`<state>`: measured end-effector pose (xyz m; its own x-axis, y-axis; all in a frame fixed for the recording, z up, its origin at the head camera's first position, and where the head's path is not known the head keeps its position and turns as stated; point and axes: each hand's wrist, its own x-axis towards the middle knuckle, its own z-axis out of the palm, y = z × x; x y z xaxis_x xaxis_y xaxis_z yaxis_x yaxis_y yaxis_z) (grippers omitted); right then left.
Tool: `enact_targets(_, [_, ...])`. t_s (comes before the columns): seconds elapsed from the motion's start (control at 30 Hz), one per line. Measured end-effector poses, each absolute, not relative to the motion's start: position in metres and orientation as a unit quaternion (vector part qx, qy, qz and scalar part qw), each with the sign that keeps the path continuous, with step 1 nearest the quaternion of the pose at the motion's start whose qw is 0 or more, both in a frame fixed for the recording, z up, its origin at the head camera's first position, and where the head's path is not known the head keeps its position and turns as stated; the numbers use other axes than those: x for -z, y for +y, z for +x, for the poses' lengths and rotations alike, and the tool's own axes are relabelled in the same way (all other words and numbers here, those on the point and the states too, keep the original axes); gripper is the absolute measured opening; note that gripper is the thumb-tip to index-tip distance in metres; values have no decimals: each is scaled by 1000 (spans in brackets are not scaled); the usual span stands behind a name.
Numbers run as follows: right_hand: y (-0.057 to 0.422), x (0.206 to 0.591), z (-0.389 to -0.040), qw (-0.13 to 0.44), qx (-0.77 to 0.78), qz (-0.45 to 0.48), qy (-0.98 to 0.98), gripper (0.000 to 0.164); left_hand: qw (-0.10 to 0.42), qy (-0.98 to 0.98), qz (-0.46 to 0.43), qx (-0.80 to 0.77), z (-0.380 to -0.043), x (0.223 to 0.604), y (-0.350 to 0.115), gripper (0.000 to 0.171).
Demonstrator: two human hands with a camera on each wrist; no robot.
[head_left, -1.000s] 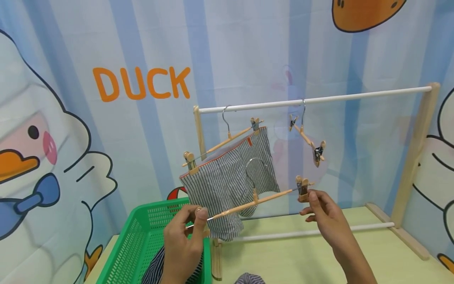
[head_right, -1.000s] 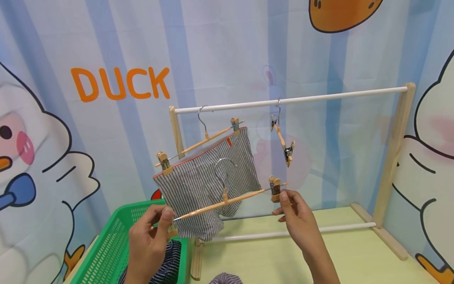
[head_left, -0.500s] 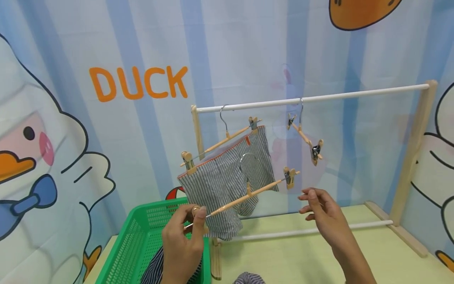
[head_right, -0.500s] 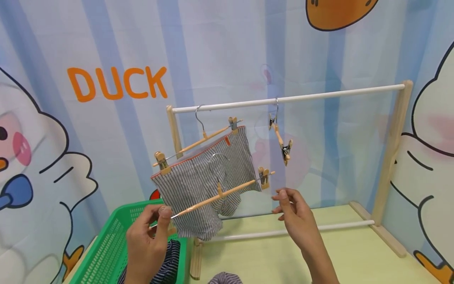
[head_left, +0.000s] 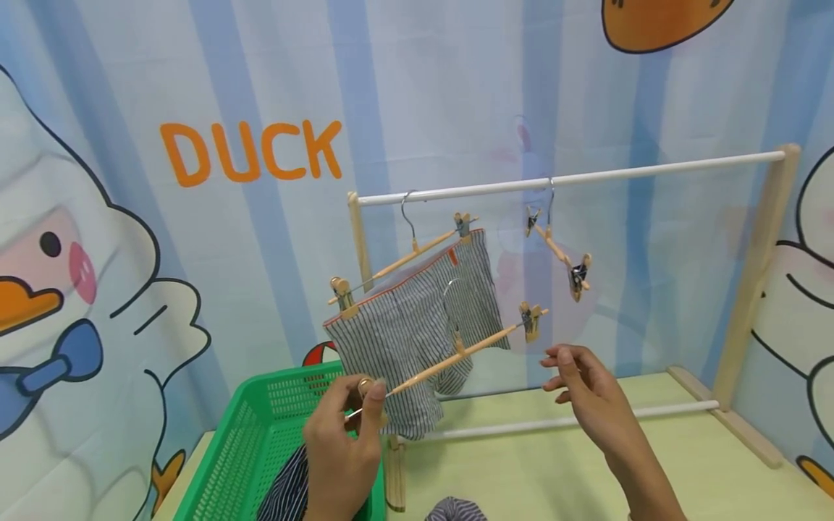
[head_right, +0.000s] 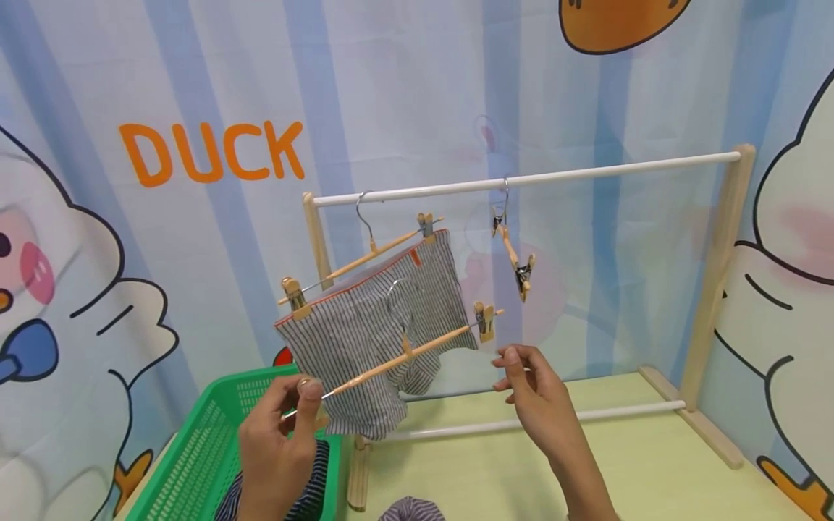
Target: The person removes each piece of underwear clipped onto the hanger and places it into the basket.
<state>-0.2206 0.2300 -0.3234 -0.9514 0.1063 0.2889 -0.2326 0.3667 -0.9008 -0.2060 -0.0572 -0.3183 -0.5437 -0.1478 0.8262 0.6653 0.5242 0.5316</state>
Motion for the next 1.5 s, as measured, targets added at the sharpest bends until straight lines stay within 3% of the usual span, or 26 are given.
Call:
enact_targets(0.23, [228, 321, -219, 156, -559, 50, -813, 54, 441, -754, -156, 461, -206, 317, -54, 11])
enact_targets(0.77, [226, 325, -220, 158, -557, 39, -815, 50, 360, -776, -160, 492, -207, 317, -48, 17])
enact_targets(1.5, [220, 326, -222, 153, -547, 38, -822, 48, 346, -796, -168, 468, -208, 308, -41, 27])
